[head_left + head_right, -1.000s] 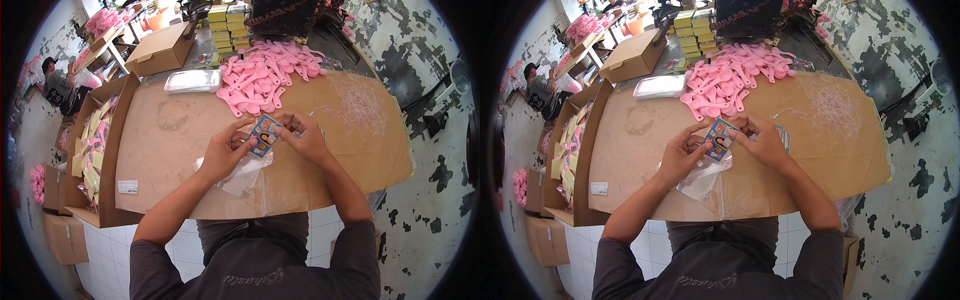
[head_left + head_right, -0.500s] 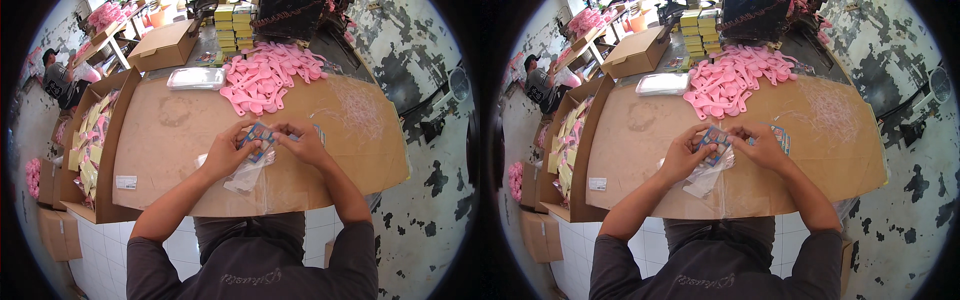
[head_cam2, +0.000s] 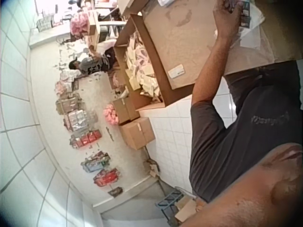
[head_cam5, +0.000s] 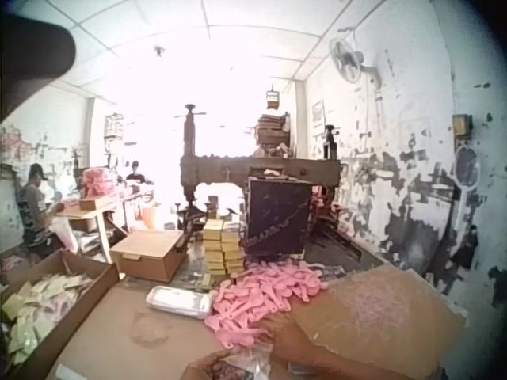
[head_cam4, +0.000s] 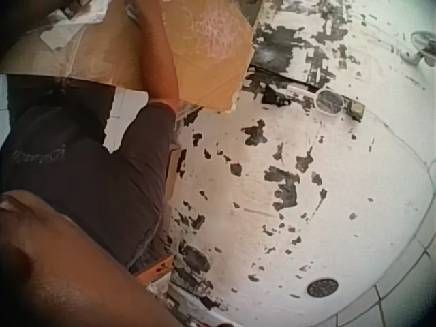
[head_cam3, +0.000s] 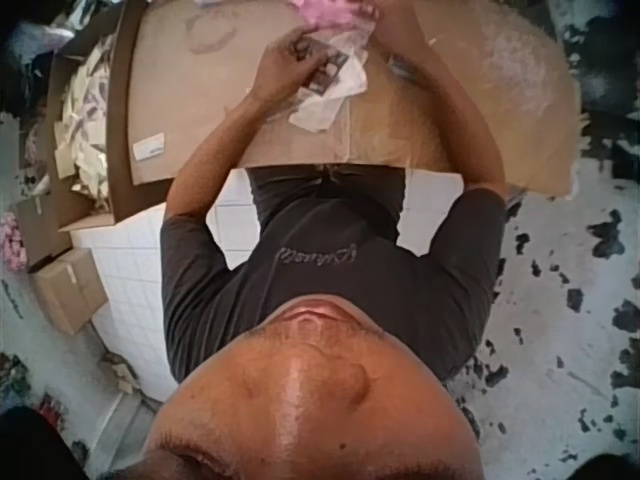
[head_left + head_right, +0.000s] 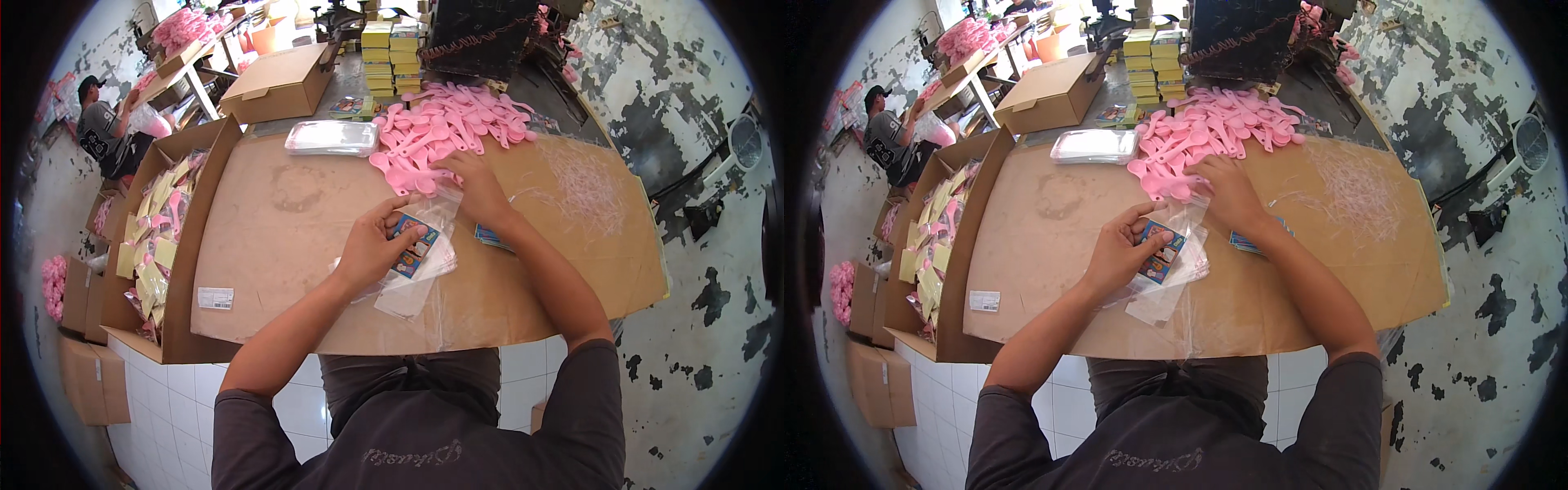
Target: Packaging small cards and pink plastic items into clear plastic bags at a workstation.
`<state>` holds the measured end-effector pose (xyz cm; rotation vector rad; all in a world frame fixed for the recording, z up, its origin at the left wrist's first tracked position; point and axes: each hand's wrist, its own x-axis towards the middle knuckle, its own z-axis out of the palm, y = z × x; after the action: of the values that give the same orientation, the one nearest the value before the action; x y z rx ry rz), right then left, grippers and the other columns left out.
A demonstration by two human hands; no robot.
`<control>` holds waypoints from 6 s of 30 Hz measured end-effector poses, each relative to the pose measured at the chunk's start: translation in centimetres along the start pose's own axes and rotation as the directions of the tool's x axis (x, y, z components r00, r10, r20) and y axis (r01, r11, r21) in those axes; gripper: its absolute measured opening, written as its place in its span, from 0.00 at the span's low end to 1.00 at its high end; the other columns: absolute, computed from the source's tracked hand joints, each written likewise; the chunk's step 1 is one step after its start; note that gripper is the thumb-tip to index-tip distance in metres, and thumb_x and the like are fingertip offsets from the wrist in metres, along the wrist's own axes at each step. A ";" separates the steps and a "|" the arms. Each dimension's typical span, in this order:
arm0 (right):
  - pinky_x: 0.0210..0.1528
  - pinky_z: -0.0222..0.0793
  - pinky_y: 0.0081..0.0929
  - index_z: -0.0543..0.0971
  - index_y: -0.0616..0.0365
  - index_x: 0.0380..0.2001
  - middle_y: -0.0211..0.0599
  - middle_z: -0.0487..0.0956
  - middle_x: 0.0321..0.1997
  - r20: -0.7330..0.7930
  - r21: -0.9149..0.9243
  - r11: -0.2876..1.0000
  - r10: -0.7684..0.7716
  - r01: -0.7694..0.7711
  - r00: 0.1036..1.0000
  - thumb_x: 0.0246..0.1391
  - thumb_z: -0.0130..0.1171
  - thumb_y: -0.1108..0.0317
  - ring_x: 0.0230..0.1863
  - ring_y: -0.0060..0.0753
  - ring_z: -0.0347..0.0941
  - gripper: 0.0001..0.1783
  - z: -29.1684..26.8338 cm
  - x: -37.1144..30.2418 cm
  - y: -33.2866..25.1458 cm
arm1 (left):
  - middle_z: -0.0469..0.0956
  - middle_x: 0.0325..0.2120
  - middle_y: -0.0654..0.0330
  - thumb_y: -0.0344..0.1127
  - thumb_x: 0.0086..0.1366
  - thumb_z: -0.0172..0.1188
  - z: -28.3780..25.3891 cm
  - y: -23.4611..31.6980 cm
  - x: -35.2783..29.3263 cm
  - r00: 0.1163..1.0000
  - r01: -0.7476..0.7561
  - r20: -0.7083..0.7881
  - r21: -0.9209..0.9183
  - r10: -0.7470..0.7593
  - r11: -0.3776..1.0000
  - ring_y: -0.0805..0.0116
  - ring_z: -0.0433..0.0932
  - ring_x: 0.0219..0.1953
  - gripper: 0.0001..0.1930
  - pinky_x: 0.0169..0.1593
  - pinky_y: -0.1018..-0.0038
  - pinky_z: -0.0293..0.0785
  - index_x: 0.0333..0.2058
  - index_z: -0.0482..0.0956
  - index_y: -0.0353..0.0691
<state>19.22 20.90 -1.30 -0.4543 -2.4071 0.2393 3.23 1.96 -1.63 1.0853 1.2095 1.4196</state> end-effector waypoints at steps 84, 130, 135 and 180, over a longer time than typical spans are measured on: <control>0.32 0.70 0.28 0.84 0.59 0.37 0.36 0.80 0.30 0.091 0.294 0.952 0.054 -0.079 0.994 0.59 0.64 0.70 0.29 0.29 0.74 0.05 -13.3 1.0 -13.0 | 0.81 0.52 0.54 0.33 0.67 0.67 1.8 6.4 -1.3 0.907 -0.411 0.237 0.324 0.347 0.852 0.66 0.80 0.56 0.26 0.60 0.69 0.74 0.61 0.71 0.34; 0.45 0.74 0.25 0.78 0.59 0.54 0.35 0.82 0.44 0.316 0.584 0.740 0.173 -0.335 0.933 0.60 0.66 0.68 0.43 0.23 0.79 0.20 -7.6 -4.9 -8.4 | 0.86 0.36 0.60 0.32 0.70 0.64 0.5 1.7 0.0 0.989 -0.138 0.051 0.032 0.136 0.990 0.77 0.83 0.40 0.09 0.46 0.78 0.79 0.44 0.83 0.32; 0.47 0.73 0.21 0.77 0.62 0.53 0.33 0.81 0.45 0.393 0.747 0.493 0.213 -0.446 0.895 0.60 0.65 0.72 0.44 0.20 0.78 0.18 -3.9 -4.2 -6.6 | 0.85 0.40 0.60 0.32 0.70 0.64 0.1 1.7 0.1 0.986 -0.162 0.035 -0.002 0.162 0.987 0.76 0.82 0.42 0.14 0.45 0.78 0.79 0.50 0.80 0.33; 0.44 0.75 0.19 0.79 0.64 0.41 0.31 0.82 0.37 0.296 0.844 0.358 0.308 -0.399 0.904 0.61 0.65 0.75 0.39 0.18 0.79 0.07 -3.7 -5.5 -4.3 | 0.85 0.35 0.59 0.30 0.68 0.65 -0.5 0.1 0.8 0.995 -0.094 -0.038 0.019 0.095 0.995 0.78 0.82 0.36 0.14 0.35 0.80 0.81 0.50 0.79 0.31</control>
<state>24.45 15.04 -0.48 -0.4293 -1.8195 1.6882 2.59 2.68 -1.53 1.1442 1.2137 1.5110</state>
